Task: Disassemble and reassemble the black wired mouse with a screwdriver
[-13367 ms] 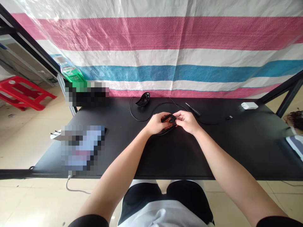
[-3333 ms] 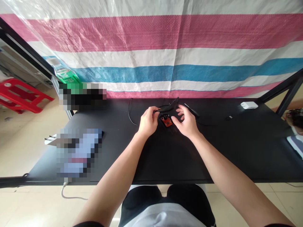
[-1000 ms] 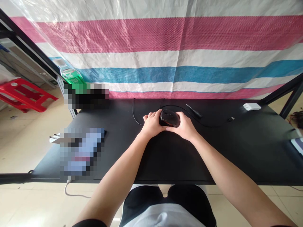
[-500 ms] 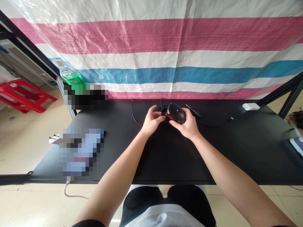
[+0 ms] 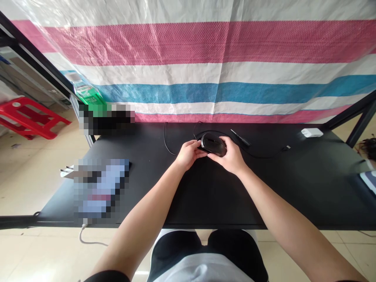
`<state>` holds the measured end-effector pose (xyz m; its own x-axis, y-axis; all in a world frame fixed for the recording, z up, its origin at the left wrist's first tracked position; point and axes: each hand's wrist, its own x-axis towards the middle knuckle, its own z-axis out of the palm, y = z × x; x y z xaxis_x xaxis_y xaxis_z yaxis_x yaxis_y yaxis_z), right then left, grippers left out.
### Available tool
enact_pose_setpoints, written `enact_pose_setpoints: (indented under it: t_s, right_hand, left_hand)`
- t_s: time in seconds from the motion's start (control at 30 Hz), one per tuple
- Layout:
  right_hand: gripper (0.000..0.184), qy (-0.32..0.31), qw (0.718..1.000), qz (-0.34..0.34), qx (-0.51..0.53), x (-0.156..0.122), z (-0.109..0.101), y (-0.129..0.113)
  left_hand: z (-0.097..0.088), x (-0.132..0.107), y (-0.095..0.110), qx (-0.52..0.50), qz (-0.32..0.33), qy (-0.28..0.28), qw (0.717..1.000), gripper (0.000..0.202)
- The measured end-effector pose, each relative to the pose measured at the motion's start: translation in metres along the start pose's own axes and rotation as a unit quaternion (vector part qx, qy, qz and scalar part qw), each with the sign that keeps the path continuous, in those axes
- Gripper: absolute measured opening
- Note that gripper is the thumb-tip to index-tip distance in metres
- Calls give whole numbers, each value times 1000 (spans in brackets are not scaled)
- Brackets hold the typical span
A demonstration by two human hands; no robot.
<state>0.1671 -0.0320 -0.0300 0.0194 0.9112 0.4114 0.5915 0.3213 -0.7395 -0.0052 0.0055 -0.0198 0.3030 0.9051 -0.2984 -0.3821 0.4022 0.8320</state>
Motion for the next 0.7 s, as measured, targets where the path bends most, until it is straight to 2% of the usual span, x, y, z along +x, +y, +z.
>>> enact_pose_setpoints:
  t_s: [0.17, 0.5, 0.7]
  right_hand:
    - [58, 5, 1000, 22, 14, 1, 0, 0]
    - [63, -7, 997, 50, 54, 2, -4, -2]
    - [73, -10, 996, 54, 66, 3, -4, 2]
  left_hand:
    - [1, -1, 0, -17, 14, 5, 1000, 6]
    - [-7, -2, 1, -71, 5, -109, 992, 39]
    - [-8, -2, -3, -35, 39, -115, 992, 54]
